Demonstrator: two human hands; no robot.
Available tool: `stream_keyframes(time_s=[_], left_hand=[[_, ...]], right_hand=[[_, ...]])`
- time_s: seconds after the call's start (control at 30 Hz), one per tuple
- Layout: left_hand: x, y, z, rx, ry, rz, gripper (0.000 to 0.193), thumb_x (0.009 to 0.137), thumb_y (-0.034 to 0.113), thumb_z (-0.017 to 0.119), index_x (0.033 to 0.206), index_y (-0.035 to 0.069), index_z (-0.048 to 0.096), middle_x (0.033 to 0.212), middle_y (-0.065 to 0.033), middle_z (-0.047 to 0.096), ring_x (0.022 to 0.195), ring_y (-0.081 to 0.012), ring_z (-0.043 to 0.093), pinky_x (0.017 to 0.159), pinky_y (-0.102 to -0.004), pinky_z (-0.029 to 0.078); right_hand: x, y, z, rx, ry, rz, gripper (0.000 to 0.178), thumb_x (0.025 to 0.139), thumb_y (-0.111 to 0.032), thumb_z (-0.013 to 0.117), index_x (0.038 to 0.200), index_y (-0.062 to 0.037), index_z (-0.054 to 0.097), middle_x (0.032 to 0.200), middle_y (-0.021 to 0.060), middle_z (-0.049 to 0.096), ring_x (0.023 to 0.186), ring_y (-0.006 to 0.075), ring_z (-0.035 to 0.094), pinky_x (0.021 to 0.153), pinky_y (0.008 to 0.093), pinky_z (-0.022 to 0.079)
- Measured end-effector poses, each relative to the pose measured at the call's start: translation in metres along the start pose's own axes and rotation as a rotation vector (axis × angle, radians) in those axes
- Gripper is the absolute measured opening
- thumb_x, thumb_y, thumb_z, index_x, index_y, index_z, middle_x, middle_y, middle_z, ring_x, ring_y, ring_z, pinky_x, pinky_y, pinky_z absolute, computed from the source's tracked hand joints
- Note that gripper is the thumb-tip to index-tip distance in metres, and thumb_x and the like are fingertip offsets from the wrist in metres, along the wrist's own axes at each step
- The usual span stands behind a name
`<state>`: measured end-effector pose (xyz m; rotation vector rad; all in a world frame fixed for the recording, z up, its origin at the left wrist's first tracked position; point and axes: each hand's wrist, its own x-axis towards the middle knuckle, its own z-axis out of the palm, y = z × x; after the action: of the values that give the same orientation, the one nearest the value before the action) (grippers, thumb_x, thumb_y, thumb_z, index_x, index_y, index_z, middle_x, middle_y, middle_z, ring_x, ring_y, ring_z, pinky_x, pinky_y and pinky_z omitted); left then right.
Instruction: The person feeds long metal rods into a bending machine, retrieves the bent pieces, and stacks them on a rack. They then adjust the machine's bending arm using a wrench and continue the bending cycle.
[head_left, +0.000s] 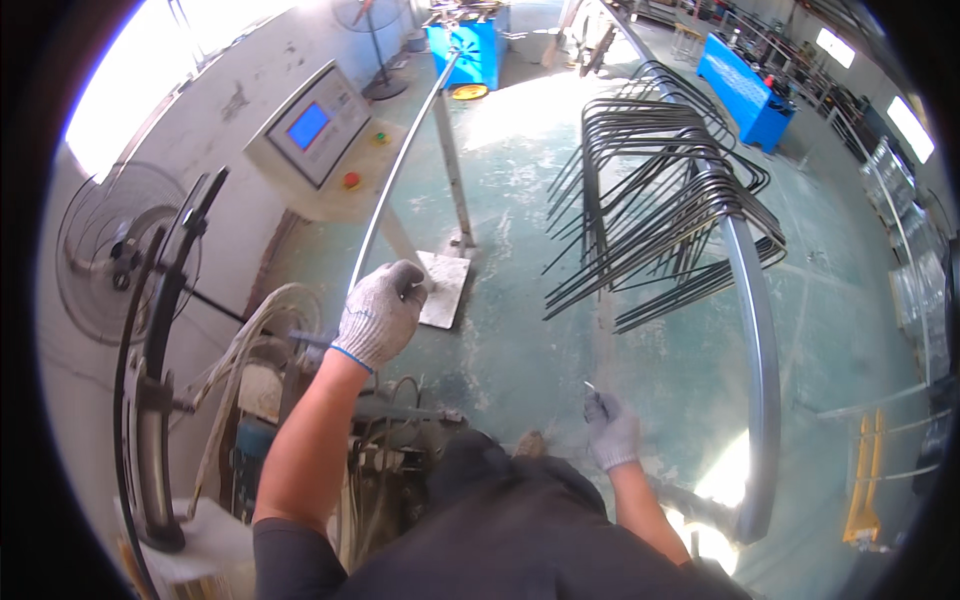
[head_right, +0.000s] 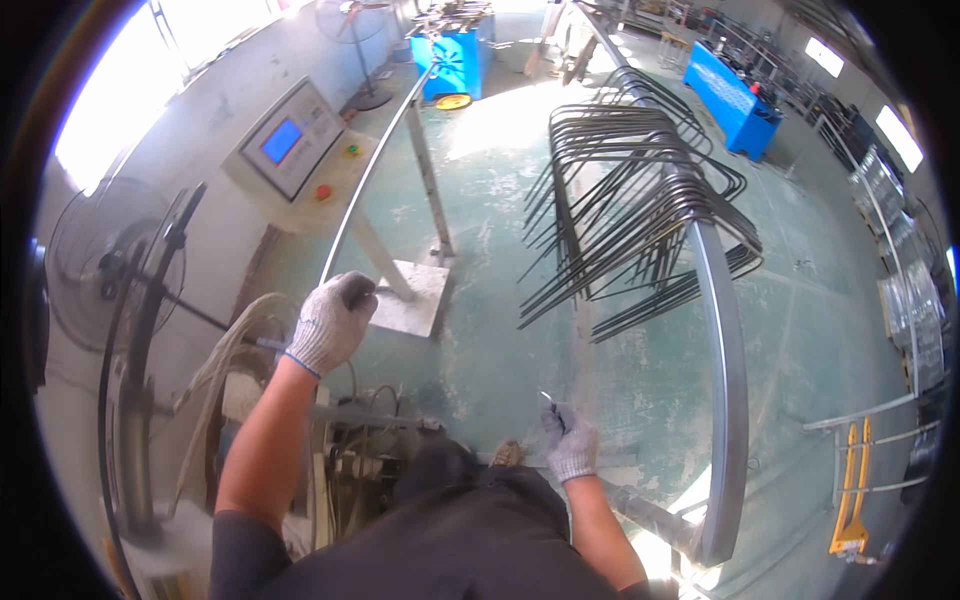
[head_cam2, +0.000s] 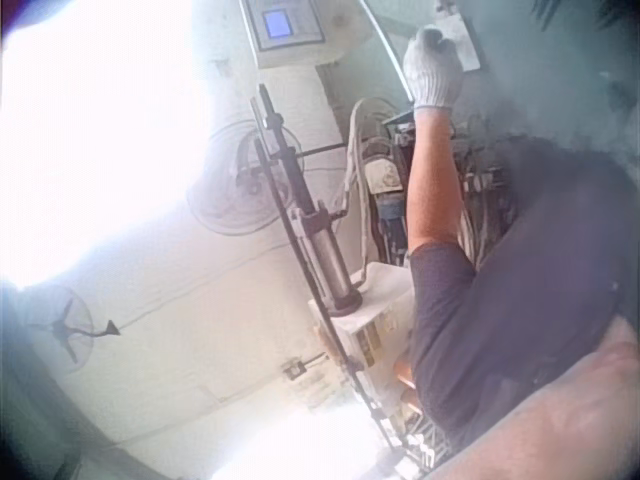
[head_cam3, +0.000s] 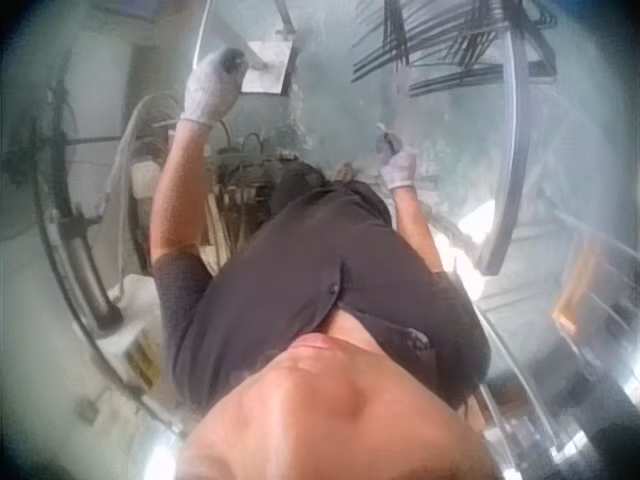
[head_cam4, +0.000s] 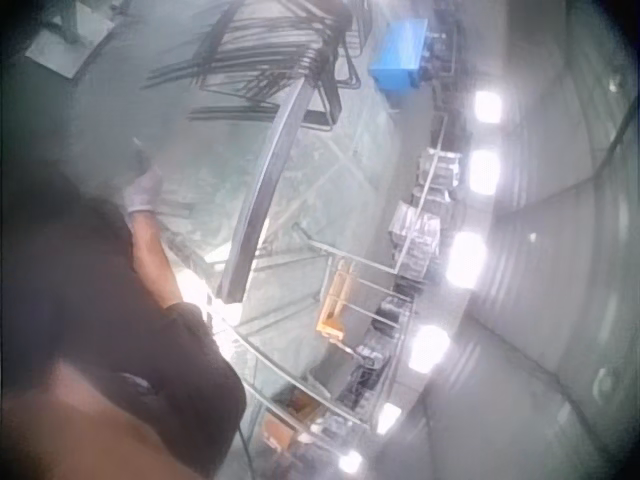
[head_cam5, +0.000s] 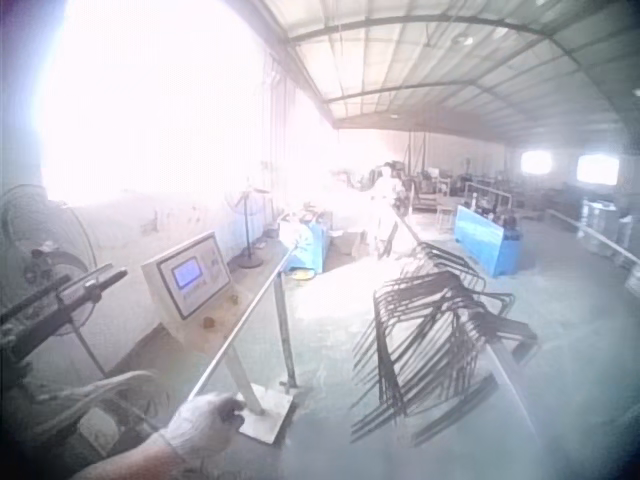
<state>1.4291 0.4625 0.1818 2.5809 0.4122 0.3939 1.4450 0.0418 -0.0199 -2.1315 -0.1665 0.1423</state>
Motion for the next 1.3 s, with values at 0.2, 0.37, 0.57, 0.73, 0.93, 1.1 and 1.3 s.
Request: stream_keyframes(time_s=[0.2, 0.37, 0.57, 0.73, 0.93, 1.1, 1.3], left_hand=[[0.157, -0.045, 0.042, 0.087, -0.110, 0.130, 0.019, 0.101, 0.016, 0.075, 0.114, 0.005, 0.082, 0.111, -0.0255, 0.082, 0.109, -0.0466, 0.079, 0.098, -0.0526, 0.062], [0.276, -0.089, 0.064, 0.052, -0.028, 0.201, 0.020, 0.103, 0.019, 0.073, 0.115, 0.005, 0.081, 0.113, -0.0256, 0.081, 0.111, -0.0481, 0.077, 0.098, -0.0544, 0.061], [0.366, -0.123, 0.087, -0.116, -0.087, 0.171, 0.021, 0.102, 0.016, 0.076, 0.117, 0.002, 0.081, 0.110, -0.0259, 0.082, 0.109, -0.0454, 0.080, 0.097, -0.0510, 0.062], [0.397, -0.106, 0.136, -0.320, -0.310, 0.156, 0.027, 0.102, 0.015, 0.082, 0.125, 0.000, 0.081, 0.103, -0.0230, 0.083, 0.103, -0.0340, 0.083, 0.092, -0.0458, 0.065], [0.479, -0.033, 0.248, -0.348, -0.541, 0.068, 0.076, 0.096, 0.022, 0.092, 0.160, -0.002, 0.060, 0.144, -0.0197, 0.076, 0.118, -0.0257, 0.076, 0.102, -0.0407, 0.064], [0.569, 0.072, 0.345, -0.622, -0.692, 0.190, 0.102, 0.088, 0.022, 0.100, 0.170, 0.000, 0.044, 0.155, -0.0227, 0.068, 0.140, -0.0340, 0.070, 0.119, -0.0457, 0.058], [0.668, 0.130, 0.368, -0.687, -0.589, 0.153, 0.083, 0.089, -0.001, 0.091, 0.161, 0.001, 0.051, 0.147, -0.0179, 0.074, 0.132, -0.0287, 0.075, 0.115, -0.0421, 0.060]], right_hand=[[0.091, -0.037, 0.000, 0.059, 0.536, -0.027, 0.022, 0.111, -0.023, 0.078, 0.110, -0.0016, 0.072, 0.088, 0.0093, 0.070, 0.080, 0.0225, 0.067, 0.077, 0.0395, 0.056], [0.214, -0.053, -0.045, 0.145, 0.931, 0.007, 0.037, 0.103, -0.031, 0.090, 0.113, -0.0013, 0.070, 0.099, 0.0082, 0.074, 0.090, 0.0252, 0.069, 0.086, 0.0444, 0.058], [0.355, -0.049, -0.081, 0.400, 0.796, 0.069, 0.059, 0.091, -0.031, 0.101, 0.133, 0.0006, 0.075, 0.117, 0.0084, 0.084, 0.100, 0.0275, 0.078, 0.096, 0.0450, 0.060], [0.448, -0.050, -0.082, 0.283, 0.670, 0.020, 0.053, 0.086, -0.025, 0.105, 0.127, -0.0003, 0.083, 0.120, 0.0068, 0.088, 0.102, 0.0174, 0.080, 0.095, 0.0374, 0.061], [0.554, -0.053, -0.076, 0.323, 0.732, 0.146, 0.052, 0.087, -0.022, 0.103, 0.129, 0.0019, 0.082, 0.123, 0.0071, 0.088, 0.109, 0.0161, 0.080, 0.099, 0.0347, 0.062], [0.613, -0.045, -0.068, 0.892, 0.611, -0.033, 0.061, 0.090, -0.005, 0.098, 0.143, 0.0019, 0.069, 0.134, 0.0107, 0.080, 0.120, 0.0209, 0.077, 0.106, 0.0385, 0.064], [0.675, -0.048, -0.065, 0.147, 0.667, -0.116, 0.071, 0.093, -0.026, 0.100, 0.147, 0.0015, 0.063, 0.138, 0.0131, 0.078, 0.120, 0.0249, 0.077, 0.105, 0.0431, 0.064]])
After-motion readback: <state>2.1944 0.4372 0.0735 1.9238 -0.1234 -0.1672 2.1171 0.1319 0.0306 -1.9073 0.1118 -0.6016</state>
